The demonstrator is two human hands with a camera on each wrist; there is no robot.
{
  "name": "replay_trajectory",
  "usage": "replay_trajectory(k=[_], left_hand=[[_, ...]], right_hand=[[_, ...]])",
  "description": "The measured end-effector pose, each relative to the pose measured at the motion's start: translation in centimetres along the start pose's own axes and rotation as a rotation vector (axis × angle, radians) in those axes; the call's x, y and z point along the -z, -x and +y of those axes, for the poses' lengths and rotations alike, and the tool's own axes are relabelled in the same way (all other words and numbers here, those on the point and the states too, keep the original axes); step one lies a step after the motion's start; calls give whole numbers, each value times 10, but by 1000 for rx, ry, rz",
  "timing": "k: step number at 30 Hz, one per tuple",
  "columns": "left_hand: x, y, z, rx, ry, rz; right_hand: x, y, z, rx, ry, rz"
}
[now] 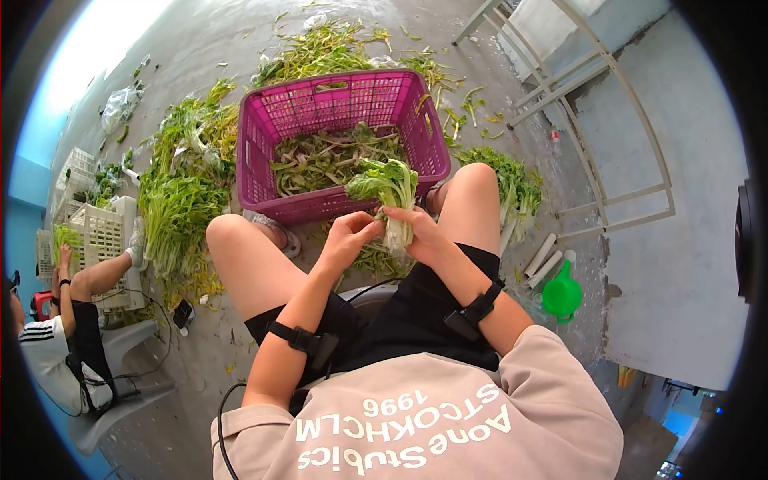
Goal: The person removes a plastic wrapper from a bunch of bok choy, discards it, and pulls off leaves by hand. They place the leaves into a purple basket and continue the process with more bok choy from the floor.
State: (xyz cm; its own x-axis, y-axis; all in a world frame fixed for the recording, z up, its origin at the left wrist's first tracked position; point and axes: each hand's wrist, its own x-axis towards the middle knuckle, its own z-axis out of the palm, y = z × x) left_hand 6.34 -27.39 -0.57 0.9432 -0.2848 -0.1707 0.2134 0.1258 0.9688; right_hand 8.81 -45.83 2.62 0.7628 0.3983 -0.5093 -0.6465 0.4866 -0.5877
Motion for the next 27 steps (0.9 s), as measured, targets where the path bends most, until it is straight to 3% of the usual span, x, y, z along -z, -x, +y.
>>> replay_trajectory(k=[2, 4, 7, 11, 13, 18, 19, 24, 27], left_hand=[[-2, -2, -7, -5, 40, 26], [-4, -4, -10, 36, 175, 217], [-10, -1, 2, 60, 181, 323], [-16, -2, 3, 62, 200, 381], [-21, -5, 2, -58, 116, 419], [-25, 0, 15, -80, -273, 463], [-27, 1, 18, -108, -349, 482], [-40, 4, 21, -230, -412, 460], [-45, 7, 23, -285, -510, 420]], right_hand=[[0, -1, 0, -11, -24, -38], [-4, -1, -1, -5, -4, -25], [-4, -1, 5, 9, 84, -6], [-6, -2, 11, 75, 147, 9], [-8, 0, 12, 83, 142, 35], [-9, -4, 22, 119, 182, 151], [-7, -8, 29, 197, 176, 177], [-7, -16, 48, 423, 88, 257], [-12, -15, 50, 405, -57, 258]])
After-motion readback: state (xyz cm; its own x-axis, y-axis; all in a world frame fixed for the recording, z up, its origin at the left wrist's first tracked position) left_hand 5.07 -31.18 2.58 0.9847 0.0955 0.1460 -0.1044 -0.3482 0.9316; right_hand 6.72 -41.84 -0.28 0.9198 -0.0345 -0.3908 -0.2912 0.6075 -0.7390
